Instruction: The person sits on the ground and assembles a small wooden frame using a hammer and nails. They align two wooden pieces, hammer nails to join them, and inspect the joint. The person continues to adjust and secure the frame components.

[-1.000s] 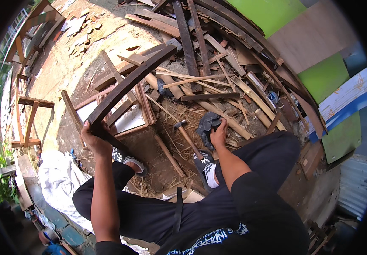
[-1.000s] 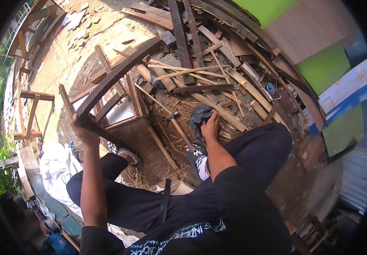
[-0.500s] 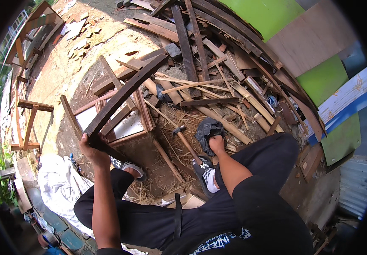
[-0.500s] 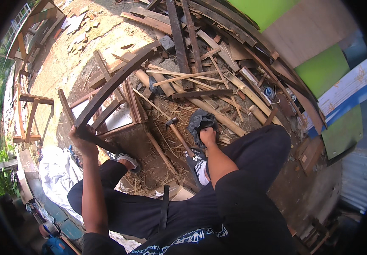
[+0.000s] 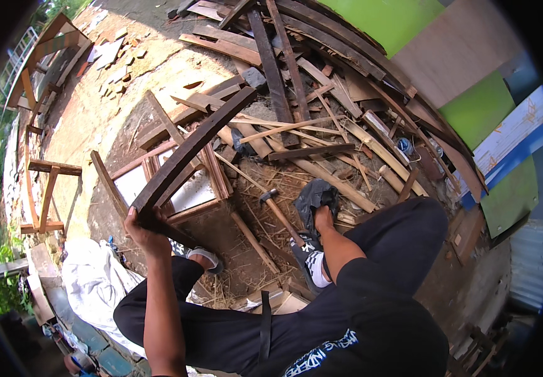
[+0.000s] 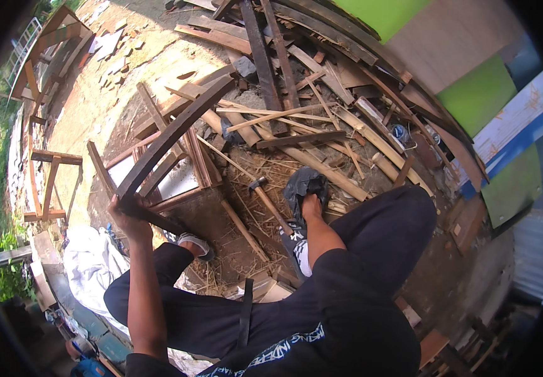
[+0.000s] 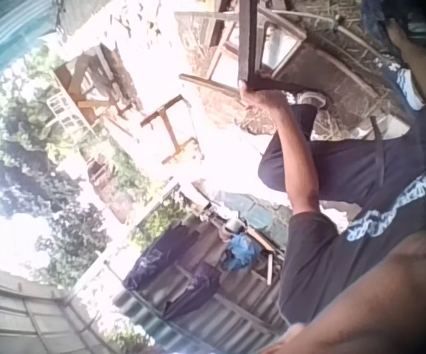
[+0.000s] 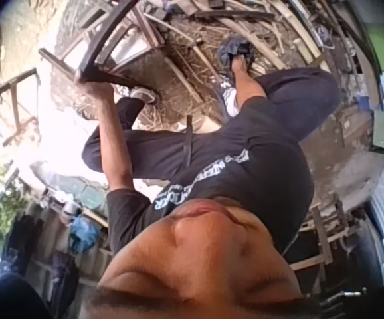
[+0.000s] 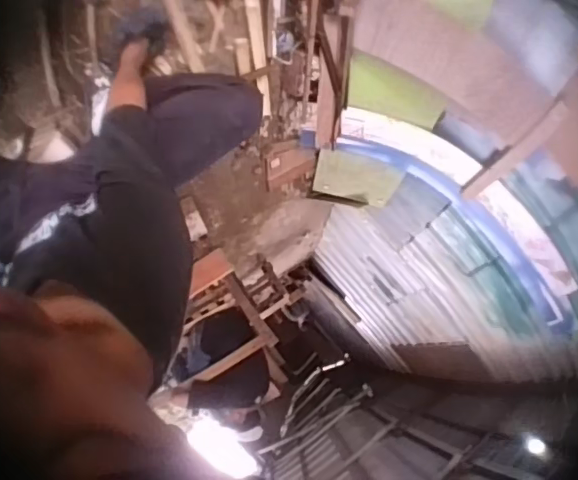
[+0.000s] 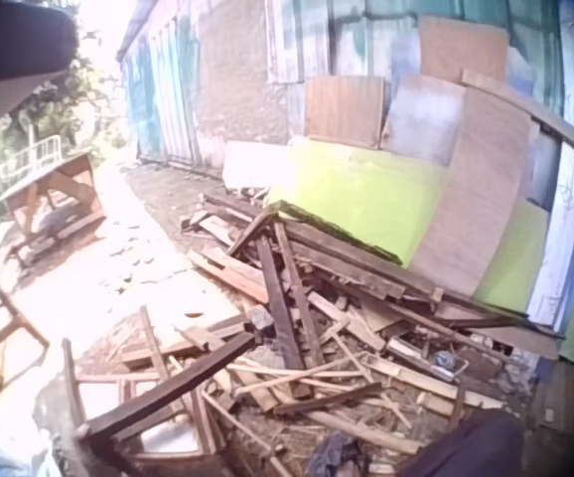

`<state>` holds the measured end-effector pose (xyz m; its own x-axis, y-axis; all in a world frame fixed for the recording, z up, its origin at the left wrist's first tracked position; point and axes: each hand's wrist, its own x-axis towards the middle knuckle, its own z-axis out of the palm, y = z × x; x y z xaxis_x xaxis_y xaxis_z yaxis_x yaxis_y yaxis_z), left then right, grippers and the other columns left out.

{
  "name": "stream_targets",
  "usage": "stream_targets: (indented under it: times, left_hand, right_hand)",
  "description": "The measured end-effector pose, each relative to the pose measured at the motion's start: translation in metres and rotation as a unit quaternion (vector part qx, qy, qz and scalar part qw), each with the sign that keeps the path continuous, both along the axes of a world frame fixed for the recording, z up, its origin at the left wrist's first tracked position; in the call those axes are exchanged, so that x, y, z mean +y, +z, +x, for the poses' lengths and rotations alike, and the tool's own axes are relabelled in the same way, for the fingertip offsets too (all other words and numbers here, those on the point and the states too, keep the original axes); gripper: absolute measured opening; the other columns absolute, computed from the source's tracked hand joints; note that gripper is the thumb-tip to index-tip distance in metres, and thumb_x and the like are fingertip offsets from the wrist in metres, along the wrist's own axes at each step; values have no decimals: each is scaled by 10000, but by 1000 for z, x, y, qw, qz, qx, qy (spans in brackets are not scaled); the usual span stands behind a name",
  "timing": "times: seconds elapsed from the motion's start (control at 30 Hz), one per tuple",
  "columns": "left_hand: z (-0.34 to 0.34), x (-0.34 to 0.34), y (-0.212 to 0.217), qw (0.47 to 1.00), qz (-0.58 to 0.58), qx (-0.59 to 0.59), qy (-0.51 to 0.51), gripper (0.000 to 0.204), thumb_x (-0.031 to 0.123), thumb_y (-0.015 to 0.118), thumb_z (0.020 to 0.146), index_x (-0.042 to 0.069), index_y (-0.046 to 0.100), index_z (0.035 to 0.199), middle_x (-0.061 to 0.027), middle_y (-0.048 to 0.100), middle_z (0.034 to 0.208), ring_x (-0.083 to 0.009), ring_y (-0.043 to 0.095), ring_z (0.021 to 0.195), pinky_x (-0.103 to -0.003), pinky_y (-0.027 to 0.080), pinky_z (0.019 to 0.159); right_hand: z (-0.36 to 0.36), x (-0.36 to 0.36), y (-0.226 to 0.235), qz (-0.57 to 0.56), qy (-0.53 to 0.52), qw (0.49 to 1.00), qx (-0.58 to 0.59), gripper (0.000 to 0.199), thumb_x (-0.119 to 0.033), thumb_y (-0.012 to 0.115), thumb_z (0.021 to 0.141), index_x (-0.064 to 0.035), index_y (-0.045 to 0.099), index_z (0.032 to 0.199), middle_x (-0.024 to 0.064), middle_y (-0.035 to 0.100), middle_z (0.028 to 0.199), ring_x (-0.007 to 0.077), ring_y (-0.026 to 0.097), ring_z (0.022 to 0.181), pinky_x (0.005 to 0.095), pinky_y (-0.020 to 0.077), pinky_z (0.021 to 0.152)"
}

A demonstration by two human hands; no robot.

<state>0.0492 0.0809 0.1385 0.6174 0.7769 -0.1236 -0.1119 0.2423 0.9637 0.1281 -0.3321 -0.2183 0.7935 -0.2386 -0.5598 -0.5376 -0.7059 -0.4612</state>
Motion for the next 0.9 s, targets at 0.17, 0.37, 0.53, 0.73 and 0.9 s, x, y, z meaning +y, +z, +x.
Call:
stream_targets:
  times: [0.17,0.37,0.53,0.73,0.9]
  left_hand:
    - [-6,6,-3,998,34,-10,-42,459,490,472,977,57,622,965,-64,566,734,-173,525,657,-302,410,610]
    - [9,-13,19,998,-23,-41,-31,360,394,457,995,60,571,920,-74,571,695,-164,534,611,-308,437,579]
    - [7,-21,38,998,-18,-43,-33,372,391,456,998,55,586,906,-54,577,674,-142,525,556,-276,423,534]
    - [5,-27,46,998,17,-52,-38,410,382,449,1011,32,623,889,-52,604,666,-131,535,538,-262,411,518]
    - [4,-37,61,997,7,-68,-27,428,378,440,1020,27,627,858,-50,596,644,-132,528,528,-265,398,509]
  right_hand:
    - [-1,6,33,-14,70,991,-109,220,-95,630,885,40,736,1023,264,719,1069,483,660,1032,498,516,864]
    - [8,-29,44,42,7,996,-75,233,-159,672,944,9,757,1081,210,741,909,340,720,859,429,546,699]
    - [7,-29,64,203,-141,968,45,245,-180,668,985,0,754,1128,109,741,994,207,707,858,346,574,636]
    - [3,-40,74,283,-155,944,66,247,-158,679,979,-1,739,1160,95,724,963,207,682,770,356,608,645]
    - [14,-54,87,407,-181,879,169,282,-118,600,1030,7,652,1278,101,675,1033,237,679,882,390,620,813]
